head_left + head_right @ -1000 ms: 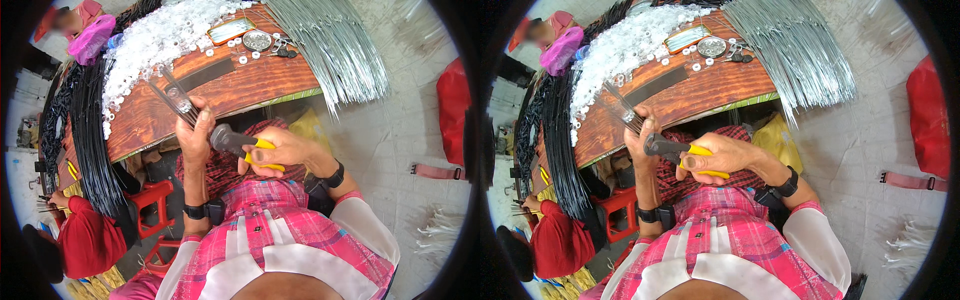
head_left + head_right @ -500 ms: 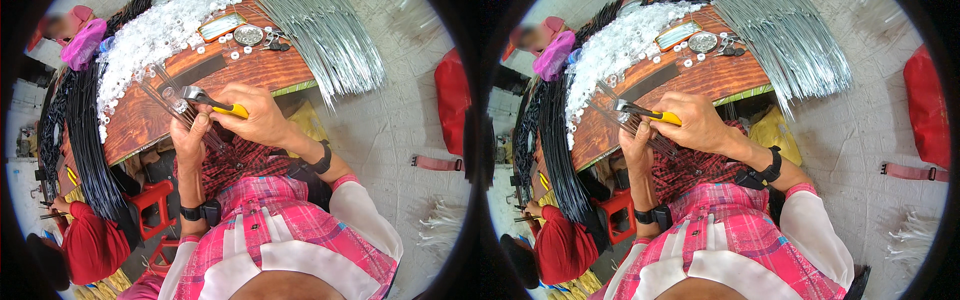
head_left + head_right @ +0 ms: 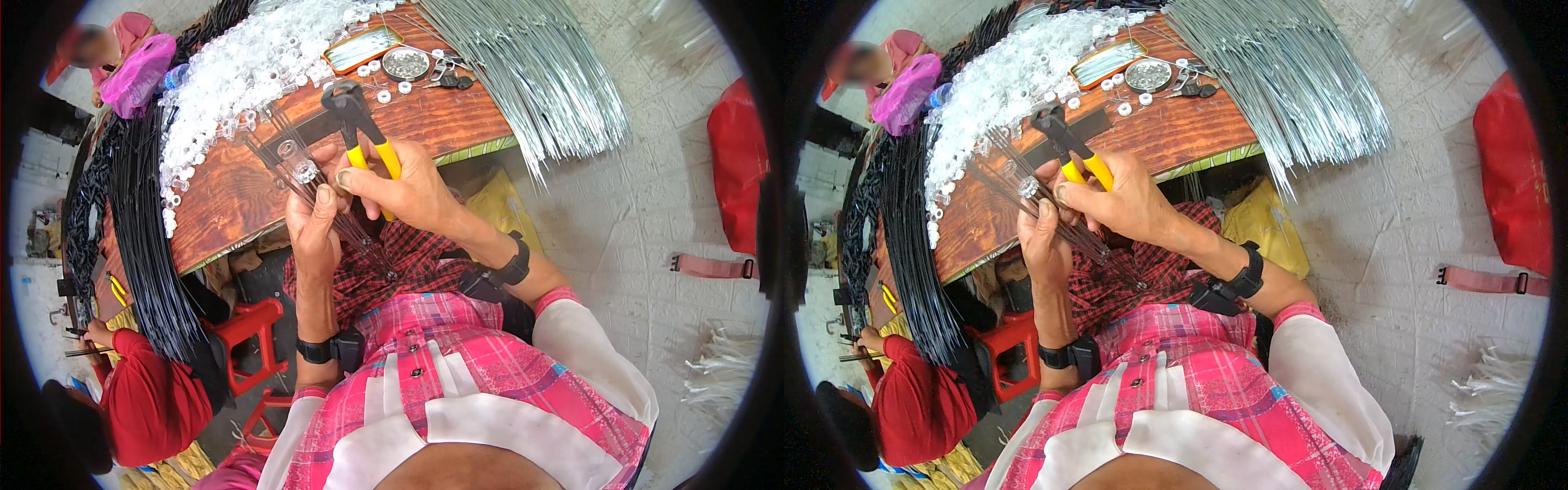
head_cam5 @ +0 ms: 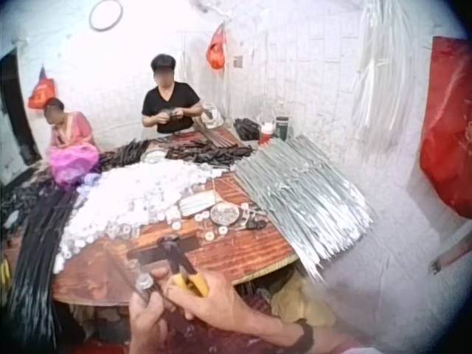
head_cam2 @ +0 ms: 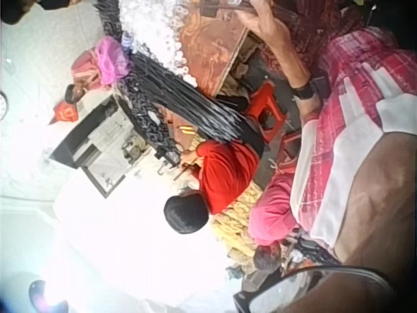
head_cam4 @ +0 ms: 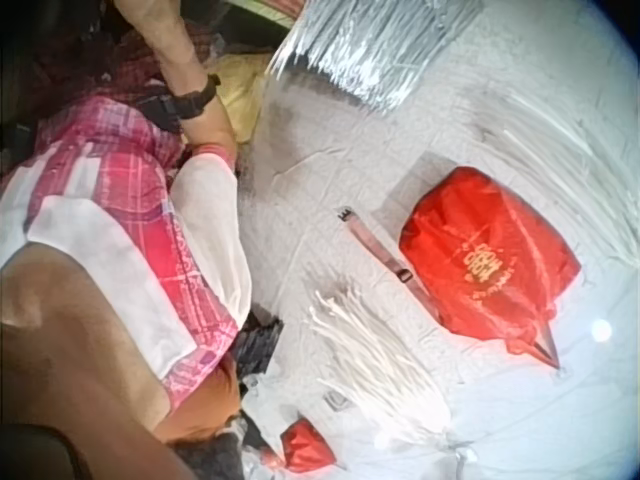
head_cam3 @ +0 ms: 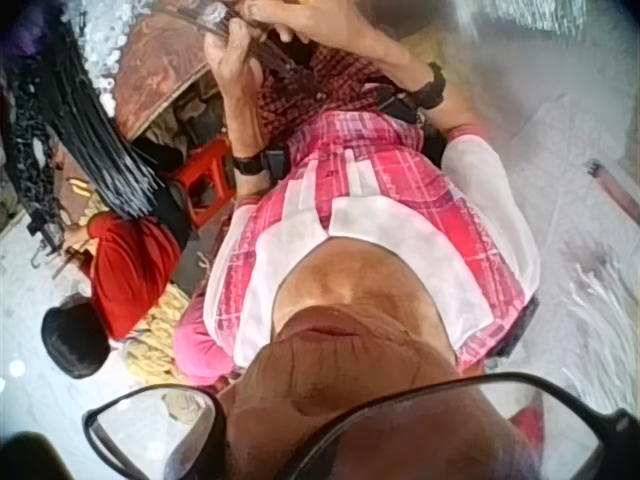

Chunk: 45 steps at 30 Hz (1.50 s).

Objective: The person is assembling umbrella frames by threading metal ribs through a central hub and using pliers to secure them.

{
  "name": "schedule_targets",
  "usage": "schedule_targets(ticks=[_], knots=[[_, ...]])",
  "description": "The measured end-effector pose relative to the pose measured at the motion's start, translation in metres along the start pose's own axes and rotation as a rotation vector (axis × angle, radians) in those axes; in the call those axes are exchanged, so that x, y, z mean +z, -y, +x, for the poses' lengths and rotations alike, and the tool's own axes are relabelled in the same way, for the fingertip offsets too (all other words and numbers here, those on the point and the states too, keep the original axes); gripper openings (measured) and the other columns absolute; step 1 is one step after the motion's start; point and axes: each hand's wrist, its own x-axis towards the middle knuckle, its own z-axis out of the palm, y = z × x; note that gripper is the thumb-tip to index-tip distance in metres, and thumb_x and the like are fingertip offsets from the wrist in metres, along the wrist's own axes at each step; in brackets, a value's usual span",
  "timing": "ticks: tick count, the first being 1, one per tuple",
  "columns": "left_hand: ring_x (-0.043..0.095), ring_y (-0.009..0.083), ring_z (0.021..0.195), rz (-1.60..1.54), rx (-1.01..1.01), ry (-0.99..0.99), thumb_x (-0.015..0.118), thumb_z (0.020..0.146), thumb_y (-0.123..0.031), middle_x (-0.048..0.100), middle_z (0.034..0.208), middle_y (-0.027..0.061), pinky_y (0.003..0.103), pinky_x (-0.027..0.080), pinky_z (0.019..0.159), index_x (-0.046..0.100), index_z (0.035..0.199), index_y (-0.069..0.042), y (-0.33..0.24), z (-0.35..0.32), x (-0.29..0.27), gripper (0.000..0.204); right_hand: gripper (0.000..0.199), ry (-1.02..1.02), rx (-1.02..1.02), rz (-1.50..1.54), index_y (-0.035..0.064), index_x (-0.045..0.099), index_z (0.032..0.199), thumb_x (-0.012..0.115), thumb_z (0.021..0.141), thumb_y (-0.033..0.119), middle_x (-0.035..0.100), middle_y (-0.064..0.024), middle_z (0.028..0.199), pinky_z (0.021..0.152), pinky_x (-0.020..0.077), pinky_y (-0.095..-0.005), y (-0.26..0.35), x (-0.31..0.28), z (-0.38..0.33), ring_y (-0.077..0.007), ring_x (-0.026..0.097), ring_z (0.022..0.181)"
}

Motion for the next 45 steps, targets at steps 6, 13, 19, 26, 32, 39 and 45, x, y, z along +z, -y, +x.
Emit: schedule_targets(ticks=[6, 13, 19, 26, 32, 39, 45], knots=[[0.056, 0.0130, 0.073, 0.014, -0.020, -0.016, 0.052, 0.101, -0.024, 0.061, 0.110, 0.0128, 0.027, 0.048, 0.066, 0.036, 0.142, 0.004, 0.000, 0.002, 0.006, 0.052, 0.025, 0.007, 0.105, 0.210, -0.0021, 0.067, 0.104, 0.063, 0.092, 0.019, 0.061, 0.0000, 0.068, 0.045, 0.0425, -0.0209, 0.000, 0.006, 0.005, -0.0054, 0.055, 0.052], [0.054, 0.0104, 0.073, 0.078, 0.019, 0.010, 0.053, 0.102, -0.025, 0.060, 0.105, 0.0083, 0.025, 0.046, 0.067, 0.039, 0.142, 0.002, -0.001, 0.002, 0.013, 0.051, 0.027, -0.015, 0.112, 0.223, -0.0022, 0.067, 0.106, 0.063, 0.092, 0.021, 0.062, -0.0007, 0.068, 0.044, 0.0417, -0.0200, -0.005, 0.006, 0.008, -0.0051, 0.055, 0.051], [0.054, 0.0091, 0.073, 0.082, 0.017, -0.006, 0.055, 0.101, -0.025, 0.060, 0.104, 0.0068, 0.024, 0.045, 0.067, 0.039, 0.142, 0.002, -0.002, 0.002, 0.015, 0.052, 0.027, -0.012, 0.103, 0.234, -0.0024, 0.067, 0.106, 0.063, 0.092, 0.020, 0.063, -0.0009, 0.070, 0.044, 0.0424, -0.0201, -0.006, 0.006, 0.008, -0.0048, 0.056, 0.052], [0.054, 0.0081, 0.074, 0.098, 0.017, -0.068, 0.056, 0.100, -0.024, 0.061, 0.106, 0.0067, 0.023, 0.046, 0.068, 0.040, 0.142, 0.003, 0.000, 0.001, 0.016, 0.052, 0.027, -0.007, 0.122, 0.234, -0.0026, 0.067, 0.107, 0.064, 0.091, 0.019, 0.064, -0.0008, 0.071, 0.044, 0.0425, -0.0197, 0.000, 0.006, 0.007, -0.0047, 0.056, 0.052], [0.057, 0.0081, 0.085, 0.176, 0.026, 0.023, 0.055, 0.101, -0.026, 0.061, 0.115, 0.0068, 0.025, 0.048, 0.079, 0.041, 0.141, 0.002, -0.003, 0.002, 0.013, 0.050, 0.026, 0.000, 0.119, 0.214, -0.0022, 0.067, 0.106, 0.064, 0.091, 0.019, 0.063, -0.0005, 0.071, 0.045, 0.0436, -0.0205, 0.003, 0.005, 0.008, -0.0051, 0.056, 0.052], [0.052, 0.0069, 0.083, 0.277, 0.081, -0.178, 0.054, 0.102, -0.026, 0.058, 0.104, 0.0019, 0.024, 0.044, 0.076, 0.038, 0.144, 0.002, 0.000, 0.002, 0.020, 0.053, 0.021, -0.121, -0.124, -0.232, -0.0009, 0.068, 0.101, 0.066, 0.089, 0.016, 0.065, -0.0023, 0.070, 0.047, 0.0458, -0.0227, -0.006, 0.008, 0.018, -0.0068, 0.058, 0.052], [0.042, 0.0062, 0.070, 0.043, -0.030, 0.025, 0.054, 0.101, -0.035, 0.048, 0.089, -0.0011, 0.022, 0.035, 0.063, 0.028, 0.149, -0.001, 0.002, 0.003, 0.006, 0.064, 0.020, 0.100, 0.162, 0.102, 0.0030, 0.067, 0.089, 0.064, 0.091, 0.023, 0.064, -0.0016, 0.070, 0.047, 0.0431, -0.0233, 0.006, -0.009, 0.018, -0.0068, 0.055, 0.051]])
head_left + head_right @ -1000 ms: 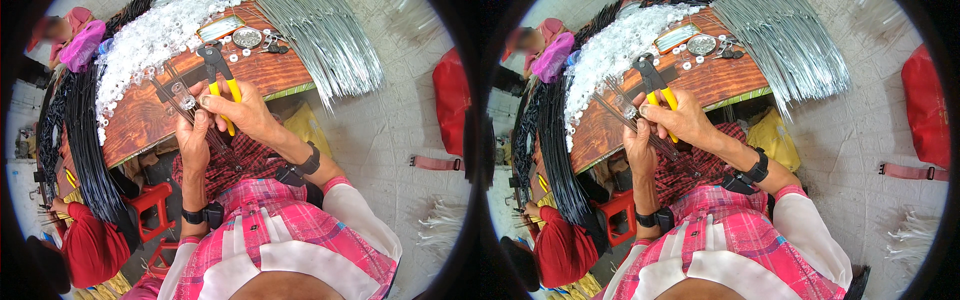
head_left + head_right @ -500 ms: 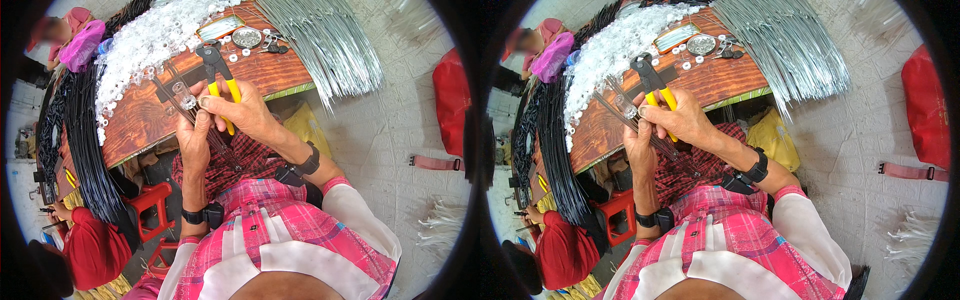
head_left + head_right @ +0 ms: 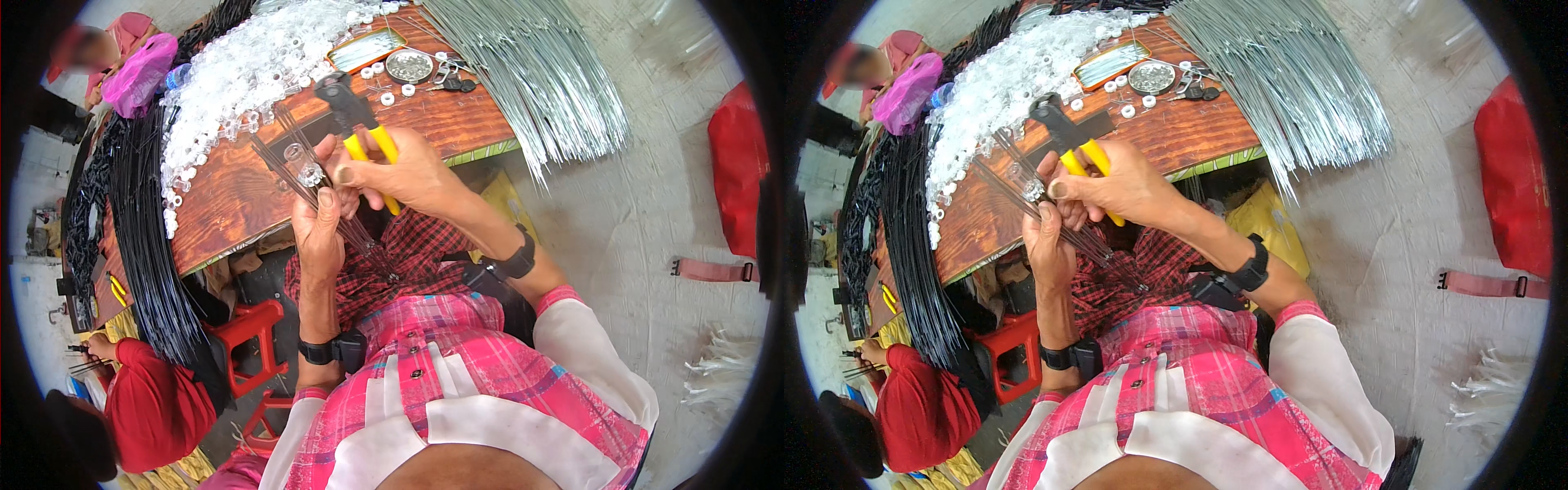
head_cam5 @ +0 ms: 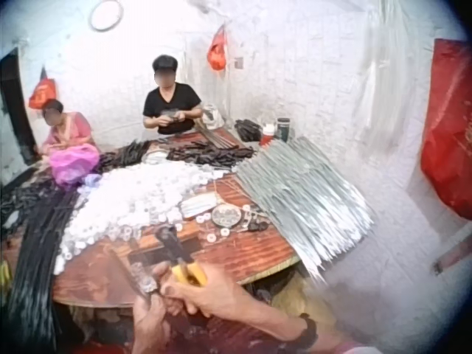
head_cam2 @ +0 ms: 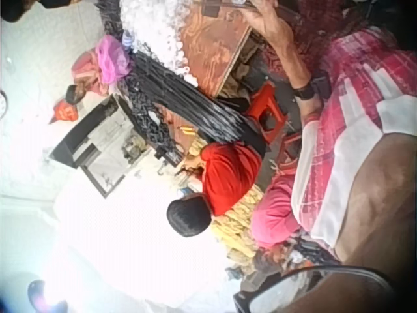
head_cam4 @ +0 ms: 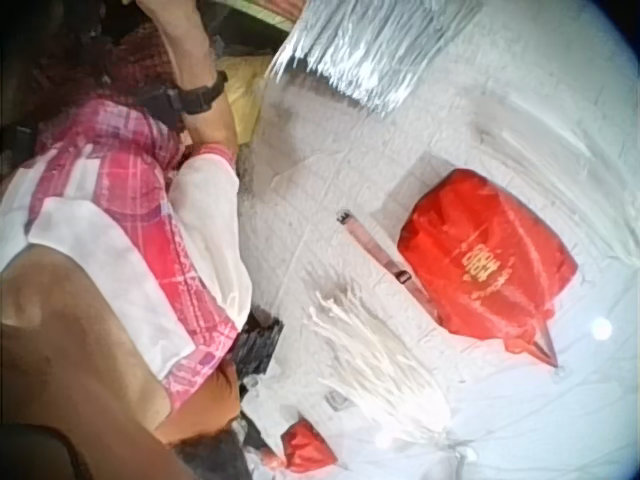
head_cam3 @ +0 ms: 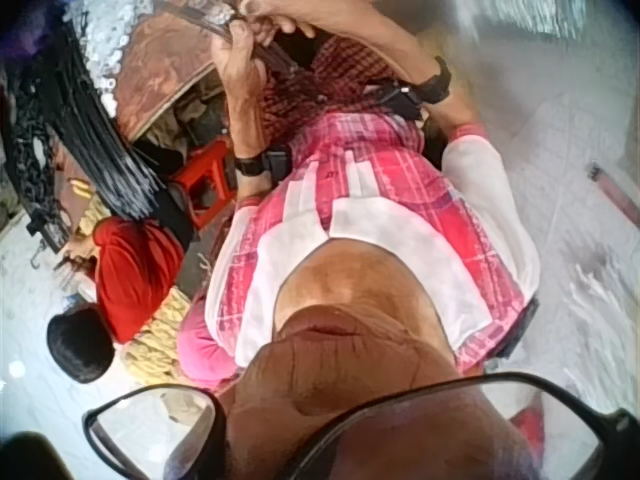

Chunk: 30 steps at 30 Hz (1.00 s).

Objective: The person is assembling umbrella frames by threading metal ribs through a central hub and using pliers to secure them.

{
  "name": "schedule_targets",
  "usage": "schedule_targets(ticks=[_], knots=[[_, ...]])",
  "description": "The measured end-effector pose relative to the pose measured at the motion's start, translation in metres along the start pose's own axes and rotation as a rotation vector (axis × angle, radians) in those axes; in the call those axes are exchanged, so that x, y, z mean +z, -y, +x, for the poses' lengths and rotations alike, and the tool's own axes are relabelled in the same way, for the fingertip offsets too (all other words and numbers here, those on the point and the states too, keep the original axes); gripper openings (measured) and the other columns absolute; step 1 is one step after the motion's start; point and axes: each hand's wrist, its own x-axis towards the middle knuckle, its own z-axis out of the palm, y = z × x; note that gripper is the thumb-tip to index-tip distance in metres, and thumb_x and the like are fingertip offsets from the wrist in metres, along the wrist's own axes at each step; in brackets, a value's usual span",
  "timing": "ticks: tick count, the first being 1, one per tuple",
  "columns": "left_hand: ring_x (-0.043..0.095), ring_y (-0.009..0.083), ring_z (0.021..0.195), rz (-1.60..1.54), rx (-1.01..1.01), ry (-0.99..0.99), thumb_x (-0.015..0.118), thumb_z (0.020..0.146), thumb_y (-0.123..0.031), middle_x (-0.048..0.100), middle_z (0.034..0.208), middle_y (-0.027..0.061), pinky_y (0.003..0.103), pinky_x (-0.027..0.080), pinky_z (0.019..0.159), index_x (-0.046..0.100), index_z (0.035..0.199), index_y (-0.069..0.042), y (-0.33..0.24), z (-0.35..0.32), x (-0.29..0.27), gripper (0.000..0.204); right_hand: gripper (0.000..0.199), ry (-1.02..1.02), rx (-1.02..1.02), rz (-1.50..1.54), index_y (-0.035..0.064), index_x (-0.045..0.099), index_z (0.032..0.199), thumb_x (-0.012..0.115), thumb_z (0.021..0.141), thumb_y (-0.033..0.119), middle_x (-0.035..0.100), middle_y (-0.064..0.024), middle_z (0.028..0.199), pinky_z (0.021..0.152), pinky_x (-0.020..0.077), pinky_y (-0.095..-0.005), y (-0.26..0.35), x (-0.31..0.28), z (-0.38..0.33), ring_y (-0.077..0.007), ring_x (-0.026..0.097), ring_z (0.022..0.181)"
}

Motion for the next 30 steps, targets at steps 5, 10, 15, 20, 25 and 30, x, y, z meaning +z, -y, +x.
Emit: schedule_targets(ticks=[5, 10, 15, 20, 25, 30], knots=[[0.039, 0.0057, 0.067, -0.036, 0.107, -0.015, 0.052, 0.102, -0.035, 0.041, 0.079, -0.0024, 0.020, 0.030, 0.057, 0.030, 0.149, 0.000, -0.003, 0.004, -0.002, 0.063, 0.028, 0.107, 0.240, -0.339, 0.0034, 0.066, 0.086, 0.061, 0.094, 0.030, 0.060, -0.0003, 0.065, 0.045, 0.0428, -0.0248, 0.016, -0.029, -0.023, -0.0077, 0.055, 0.049], [0.039, 0.0045, 0.068, 0.012, 0.064, 0.024, 0.050, 0.102, -0.037, 0.046, 0.086, -0.0021, 0.021, 0.032, 0.057, 0.036, 0.144, 0.000, 0.003, 0.006, -0.004, 0.058, 0.035, 0.201, 0.103, -0.639, -0.0001, 0.067, 0.085, 0.065, 0.091, 0.035, 0.064, -0.0151, 0.067, 0.056, 0.0480, -0.0391, 0.024, -0.033, -0.034, -0.0276, 0.063, 0.059], [0.036, 0.0046, 0.066, 0.126, 0.082, -0.031, 0.047, 0.103, -0.040, 0.040, 0.079, -0.0040, 0.021, 0.031, 0.057, 0.038, 0.142, 0.000, -0.001, 0.006, 0.005, 0.056, 0.034, 0.194, 0.012, -0.854, 0.0001, 0.066, 0.088, 0.066, 0.090, 0.034, 0.064, -0.0198, 0.072, 0.062, 0.0476, -0.0441, 0.029, -0.033, -0.033, -0.0371, 0.063, 0.068], [0.032, 0.0050, 0.062, 0.219, 0.106, -0.060, 0.045, 0.104, -0.042, 0.033, 0.071, -0.0057, 0.021, 0.029, 0.056, 0.041, 0.139, 0.000, 0.003, 0.010, 0.009, 0.055, 0.035, 0.163, 0.006, -0.931, 0.0002, 0.064, 0.090, 0.068, 0.090, 0.035, 0.064, -0.0201, 0.075, 0.062, 0.0470, -0.0447, 0.027, -0.032, -0.034, -0.0386, 0.062, 0.070], [0.032, 0.0047, 0.060, 0.217, 0.094, -0.083, 0.047, 0.103, -0.043, 0.033, 0.070, -0.0059, 0.021, 0.029, 0.055, 0.046, 0.132, 0.000, 0.004, 0.010, 0.009, 0.051, 0.034, 0.131, -0.076, -0.985, -0.0003, 0.065, 0.092, 0.067, 0.091, 0.034, 0.065, -0.0183, 0.073, 0.061, 0.0482, -0.0427, 0.020, -0.031, -0.033, -0.0333, 0.065, 0.067], [0.030, 0.0046, 0.059, 0.178, 0.077, -0.139, 0.047, 0.103, -0.041, 0.033, 0.069, -0.0063, 0.021, 0.028, 0.054, 0.048, 0.130, 0.000, 0.002, 0.008, 0.009, 0.049, 0.027, 0.254, 0.185, -0.824, -0.0001, 0.065, 0.095, 0.062, 0.096, 0.027, 0.067, -0.0103, 0.073, 0.059, 0.0519, -0.0316, 0.043, -0.030, -0.025, -0.0183, 0.068, 0.066]])
